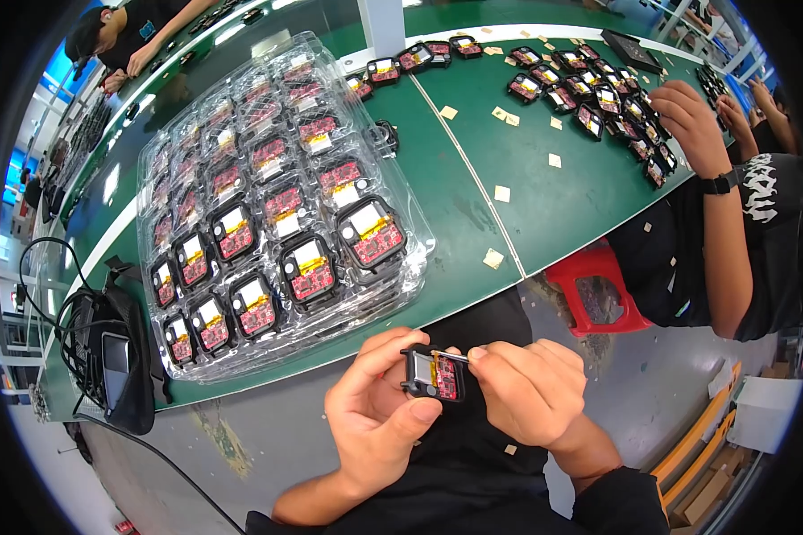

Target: Assembling small electronic modules, such as health sensors or smartwatches, by inserting components into a casing using a precision tool on an assembly line.

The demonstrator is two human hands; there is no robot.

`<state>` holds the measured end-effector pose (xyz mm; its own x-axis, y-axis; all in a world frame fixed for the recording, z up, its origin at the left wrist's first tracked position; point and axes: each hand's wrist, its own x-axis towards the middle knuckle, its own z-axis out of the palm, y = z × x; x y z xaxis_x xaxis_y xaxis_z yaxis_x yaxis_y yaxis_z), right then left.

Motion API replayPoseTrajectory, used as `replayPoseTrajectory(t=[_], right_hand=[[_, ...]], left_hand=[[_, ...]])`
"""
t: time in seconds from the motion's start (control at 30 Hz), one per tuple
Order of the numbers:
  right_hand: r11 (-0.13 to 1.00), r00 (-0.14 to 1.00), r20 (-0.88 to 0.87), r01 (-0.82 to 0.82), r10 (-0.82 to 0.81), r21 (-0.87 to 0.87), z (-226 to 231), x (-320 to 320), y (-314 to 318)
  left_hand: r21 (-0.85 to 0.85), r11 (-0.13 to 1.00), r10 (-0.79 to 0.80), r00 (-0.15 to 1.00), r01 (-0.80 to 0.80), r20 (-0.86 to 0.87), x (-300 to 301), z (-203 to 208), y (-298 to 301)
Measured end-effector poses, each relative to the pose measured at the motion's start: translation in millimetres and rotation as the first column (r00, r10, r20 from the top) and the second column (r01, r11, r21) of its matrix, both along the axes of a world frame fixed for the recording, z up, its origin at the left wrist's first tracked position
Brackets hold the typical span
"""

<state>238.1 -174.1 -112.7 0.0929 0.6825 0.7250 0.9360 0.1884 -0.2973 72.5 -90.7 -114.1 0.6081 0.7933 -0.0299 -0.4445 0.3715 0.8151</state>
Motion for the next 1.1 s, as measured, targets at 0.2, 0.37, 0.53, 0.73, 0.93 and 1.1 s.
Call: replayPoseTrajectory(t=[0.2,0.37,0.53,0.73,0.93,1.1], right_hand=[[0.998,0.999,0.04,-0.013,0.011,0.056,1.3,-1.2,0.3],[0.997,1.0,0.004,0.017,-0.017,0.073,-3.9,-8.5,0.3],[0.999,0.998,-0.052,0.042,-0.04,0.022,-1.4,-13.3,-1.2],[0.999,0.99,-0.133,0.039,-0.038,0.0,-1.6,-10.2,0.4],[0.999,0.99,-0.132,0.045,-0.046,-0.007,-3.4,-12.6,-3.0],[0.999,0.996,-0.072,0.045,-0.045,-0.005,-4.6,-10.6,-3.3]], left_hand=[[-0.046,0.998,-0.035,0.999,0.036,0.027,-6.5,5.8,3.4],[-0.129,0.992,0.004,1.0,-0.002,0.01,-5.6,7.4,0.5],[-0.042,0.997,0.055,0.993,-0.06,-0.103,-2.2,6.0,-3.4],[-0.045,0.999,0.018,0.999,-0.02,-0.047,0.0,4.5,-0.6],[-0.038,0.998,0.054,0.999,-0.054,-0.002,2.4,5.3,-4.2],[0.078,0.996,0.047,0.999,-0.045,-0.024,-0.6,-1.2,-0.3]])
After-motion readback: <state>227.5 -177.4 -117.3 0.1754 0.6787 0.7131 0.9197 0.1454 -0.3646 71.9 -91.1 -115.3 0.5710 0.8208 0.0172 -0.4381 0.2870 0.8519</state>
